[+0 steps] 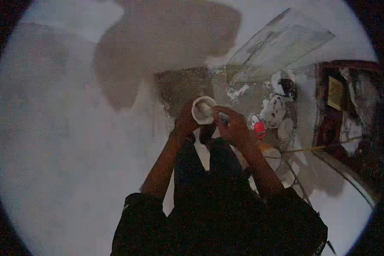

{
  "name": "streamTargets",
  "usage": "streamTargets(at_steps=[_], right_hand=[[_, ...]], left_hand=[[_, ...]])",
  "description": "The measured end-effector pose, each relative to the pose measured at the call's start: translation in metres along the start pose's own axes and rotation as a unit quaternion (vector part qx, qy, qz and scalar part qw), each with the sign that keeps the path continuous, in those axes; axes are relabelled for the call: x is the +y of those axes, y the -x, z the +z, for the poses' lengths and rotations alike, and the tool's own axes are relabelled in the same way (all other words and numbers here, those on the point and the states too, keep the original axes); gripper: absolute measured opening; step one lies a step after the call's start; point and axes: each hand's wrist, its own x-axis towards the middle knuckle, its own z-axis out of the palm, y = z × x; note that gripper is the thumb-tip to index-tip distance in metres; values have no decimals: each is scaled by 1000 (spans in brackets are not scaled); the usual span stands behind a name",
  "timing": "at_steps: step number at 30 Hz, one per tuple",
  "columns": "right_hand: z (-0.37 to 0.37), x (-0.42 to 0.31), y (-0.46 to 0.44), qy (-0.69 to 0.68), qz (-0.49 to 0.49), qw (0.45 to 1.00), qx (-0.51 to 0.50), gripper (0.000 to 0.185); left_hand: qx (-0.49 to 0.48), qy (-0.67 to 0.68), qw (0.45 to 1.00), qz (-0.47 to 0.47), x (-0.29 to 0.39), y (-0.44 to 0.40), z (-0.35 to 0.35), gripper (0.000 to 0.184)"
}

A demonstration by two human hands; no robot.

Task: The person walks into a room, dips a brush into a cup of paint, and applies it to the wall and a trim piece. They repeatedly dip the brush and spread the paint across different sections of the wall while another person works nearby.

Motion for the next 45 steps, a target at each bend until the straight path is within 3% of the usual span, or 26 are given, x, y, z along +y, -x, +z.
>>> streamTargets(at_steps=[2,5,7,8,9,10,11,12,15,18,20,24,29,30,32,33,35,36,38,41,45], right_hand=[[-9,16,-10,-40,124,991,-7,29],[-5,81,17,-137,106,984,53,27],[22,140,4,-195,157,967,54,26],[39,172,-4,-246,202,946,57,26],[58,207,-14,-246,206,946,53,26],[76,239,-21,-335,187,921,68,27],[96,268,-35,-421,166,888,86,28],[112,291,-38,-420,159,889,87,28],[142,337,-46,-330,197,920,81,29],[155,370,-64,-254,98,961,41,31],[163,380,-72,-45,-46,998,23,31],[172,412,-89,-40,-114,991,58,29],[139,418,-110,-39,-135,972,188,21],[131,422,-123,-36,-135,972,190,21],[125,448,-167,128,-214,956,155,24],[127,466,-186,133,-216,954,159,24],[137,509,-220,284,-208,931,96,27],[141,526,-236,286,-206,931,96,27],[138,544,-253,282,-312,896,141,30],[101,515,-245,304,-374,852,203,32],[75,445,-204,328,-372,816,296,37]], left_hand=[[22,-1,1000,1,-33,-9,17,90],[65,13,997,38,-93,-12,66,95],[94,63,989,99,-149,-29,89,98],[93,64,989,94,-153,-36,91,98],[69,-25,997,21,-135,-45,83,99],[43,-115,991,-50,-137,-52,82,101],[41,-116,991,-52,-173,-63,89,101],[40,-92,994,-46,-205,-68,100,102],[16,-34,999,-5,-253,-86,110,104],[-24,1,999,20,-300,-112,113,103],[-30,-3,999,34,-317,-130,109,101],[-43,-139,988,45,-346,-160,102,95],[3,-138,990,27,-373,-189,108,95],[9,-136,990,20,-376,-191,110,95],[17,-137,990,9,-390,-198,116,94],[19,-136,990,8,-394,-199,119,94],[18,-133,991,17,-399,-201,124,94],[13,-130,991,27,-400,-200,124,94],[4,-126,991,42,-399,-200,125,94],[-7,-121,992,41,-397,-201,120,94],[-13,-120,992,42,-395,-200,112,94]])
